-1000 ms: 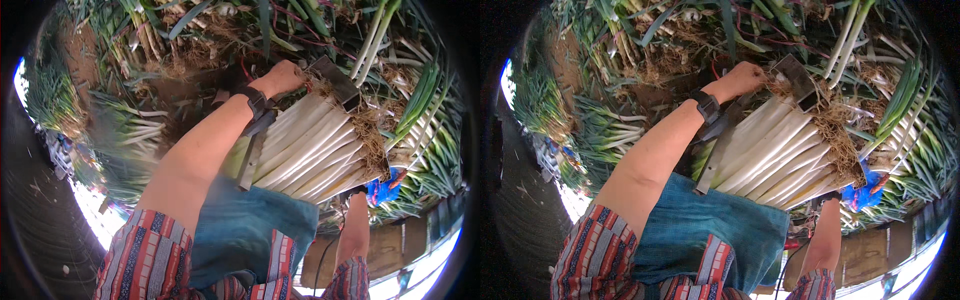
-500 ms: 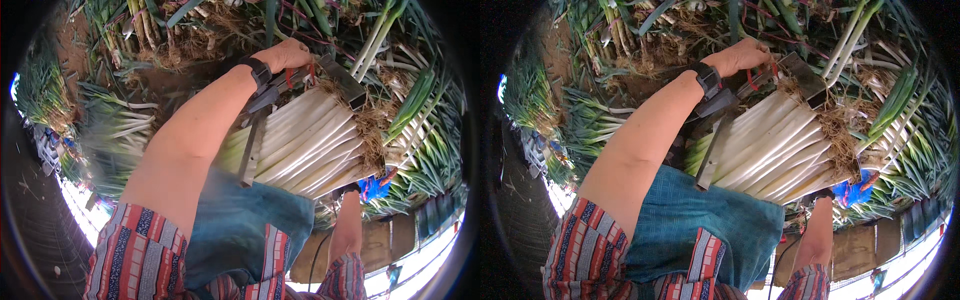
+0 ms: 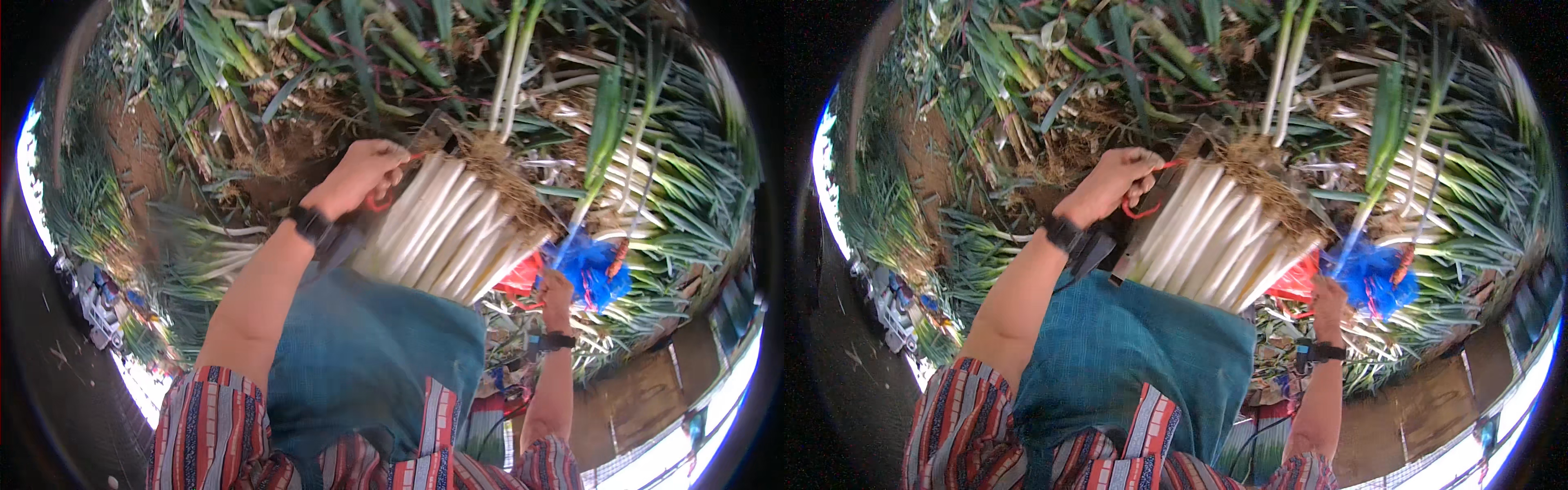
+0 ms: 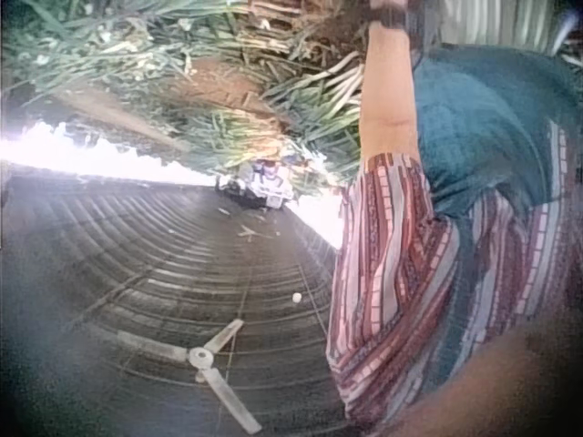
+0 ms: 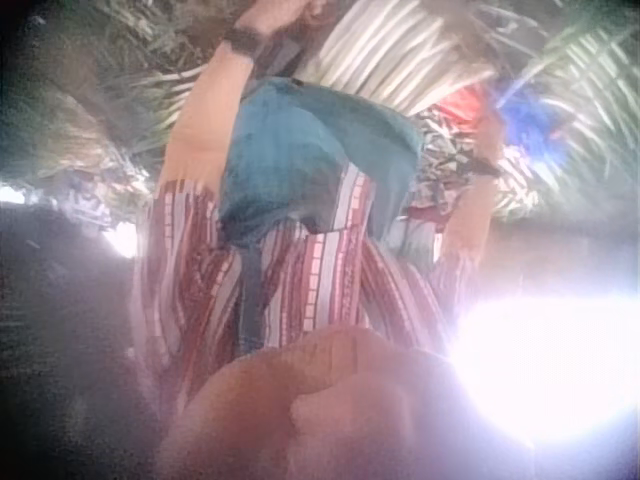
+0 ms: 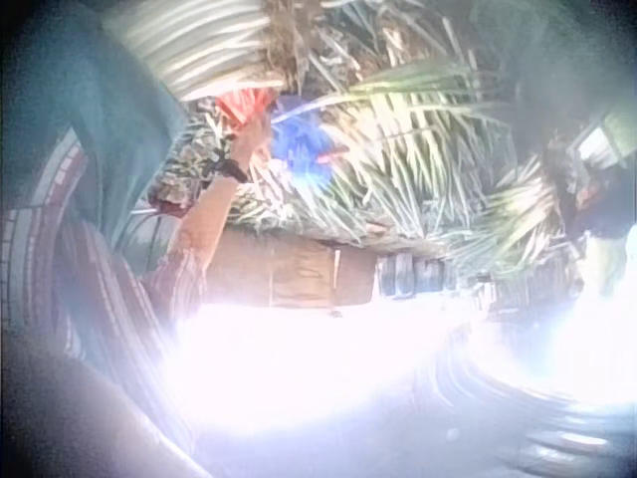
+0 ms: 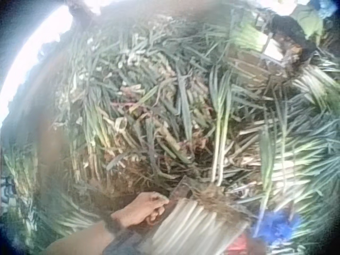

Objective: The person fills a container with water, gathers a bundle of green onions from the ground, ties them together with a red strap, places them in a red bag, and سپس uses a saw to trim the ends.

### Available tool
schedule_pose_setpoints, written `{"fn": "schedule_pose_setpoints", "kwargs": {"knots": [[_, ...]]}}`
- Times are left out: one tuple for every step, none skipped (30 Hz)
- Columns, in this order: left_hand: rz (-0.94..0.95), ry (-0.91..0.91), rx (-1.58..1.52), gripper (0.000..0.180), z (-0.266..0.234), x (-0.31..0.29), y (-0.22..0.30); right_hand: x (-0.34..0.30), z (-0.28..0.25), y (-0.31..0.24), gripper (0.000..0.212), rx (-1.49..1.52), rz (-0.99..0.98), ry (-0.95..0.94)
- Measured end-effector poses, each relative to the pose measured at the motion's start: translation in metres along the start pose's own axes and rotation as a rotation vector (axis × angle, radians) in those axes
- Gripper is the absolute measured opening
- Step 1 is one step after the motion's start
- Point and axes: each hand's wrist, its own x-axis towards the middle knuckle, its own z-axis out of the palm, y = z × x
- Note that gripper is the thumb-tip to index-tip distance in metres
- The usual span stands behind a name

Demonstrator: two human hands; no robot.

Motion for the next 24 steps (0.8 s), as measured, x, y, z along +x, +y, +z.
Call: {"fn": "schedule_pose_setpoints", "kwargs": {"knots": [[0.008,-0.034,-0.031,0.023,0.021,-0.017,0.002,-0.005,-0.013,0.008,0.011,-0.087,-0.031,-0.043],[0.011,-0.013,0.067,0.025,0.039,-0.032,0.005,-0.009,-0.028,0.015,0.012,-0.176,-0.057,-0.085],[0.014,0.032,0.171,0.027,0.053,-0.055,0.013,-0.028,-0.016,0.004,0.015,-0.352,-0.382,-0.044],[0.042,0.027,0.208,0.028,0.067,-0.075,0.016,-0.047,-0.012,-0.011,0.013,-0.513,-0.503,-0.001],[0.047,0.012,0.186,0.027,0.082,-0.091,0.015,-0.066,-0.008,-0.023,0.013,-0.512,-0.493,0.015],[0.164,0.008,0.348,0.025,0.098,-0.101,0.006,-0.08,-0.005,-0.034,0.013,-0.359,-0.521,0.02],[0.283,0.019,0.514,0.024,0.113,-0.111,-0.001,-0.091,0.002,-0.044,0.012,-0.199,-0.554,0.012],[0.344,-0.02,0.613,0.021,0.127,-0.119,0.002,-0.102,0.012,-0.055,0.012,-0.198,-0.555,0.01],[0.406,-0.07,0.701,0.02,0.143,-0.123,0.003,-0.114,0.019,-0.065,0.014,-0.188,-0.61,-0.069],[0.623,-0.04,0.733,0.019,0.15,-0.119,-0.013,-0.124,0.035,-0.074,0.02,-0.172,-0.666,-0.153],[0.839,-0.004,0.748,0.02,0.159,-0.113,-0.029,-0.132,0.049,-0.083,0.02,-0.187,-0.665,-0.152],[0.793,-0.067,0.756,0.021,0.167,-0.115,-0.029,-0.136,0.062,-0.09,0.036,-0.354,-0.733,-0.247],[0.754,-0.127,0.757,0.021,0.173,-0.115,-0.026,-0.136,0.072,-0.098,0.052,-0.526,-0.805,-0.342],[0.748,-0.106,0.739,0.021,0.177,-0.115,-0.025,-0.13,0.081,-0.098,0.041,-0.721,-0.894,-0.374],[0.67,-0.209,0.77,0.019,0.176,-0.116,-0.024,-0.126,0.092,-0.105,0.041,-0.735,-0.904,-0.406],[0.588,-0.316,0.794,0.017,0.168,-0.117,-0.022,-0.123,0.101,-0.113,0.041,-0.615,-0.916,-0.531],[0.576,-0.288,0.777,0.017,0.153,-0.115,-0.021,-0.119,0.109,-0.118,0.04,-0.495,-0.917,-0.653],[0.572,-0.296,0.66,0.015,0.142,-0.109,-0.016,-0.108,0.103,-0.103,0.027,-0.393,-0.839,-0.576],[0.559,-0.29,0.548,0.014,0.128,-0.103,-0.013,-0.11,0.102,-0.106,0.027,-0.417,-0.834,-0.605],[0.581,-0.19,0.573,0.02,0.115,-0.088,-0.021,-0.113,0.101,-0.111,0.024,-0.243,-0.63,-0.518],[0.57,-0.169,0.554,0.02,0.102,-0.073,-0.025,-0.114,0.104,-0.115,0.025,-0.073,-0.422,-0.421],[0.704,0.032,0.62,0.019,0.088,-0.06,-0.029,-0.117,0.11,-0.121,0.025,-0.094,-0.411,-0.439],[0.831,0.235,0.688,0.019,0.078,-0.053,-0.035,-0.121,0.115,-0.129,0.028,-0.065,-0.271,-0.344],[0.826,0.242,0.662,0.019,0.082,-0.042,-0.043,-0.124,0.116,-0.138,0.032,-0.043,-0.142,-0.229]]}}
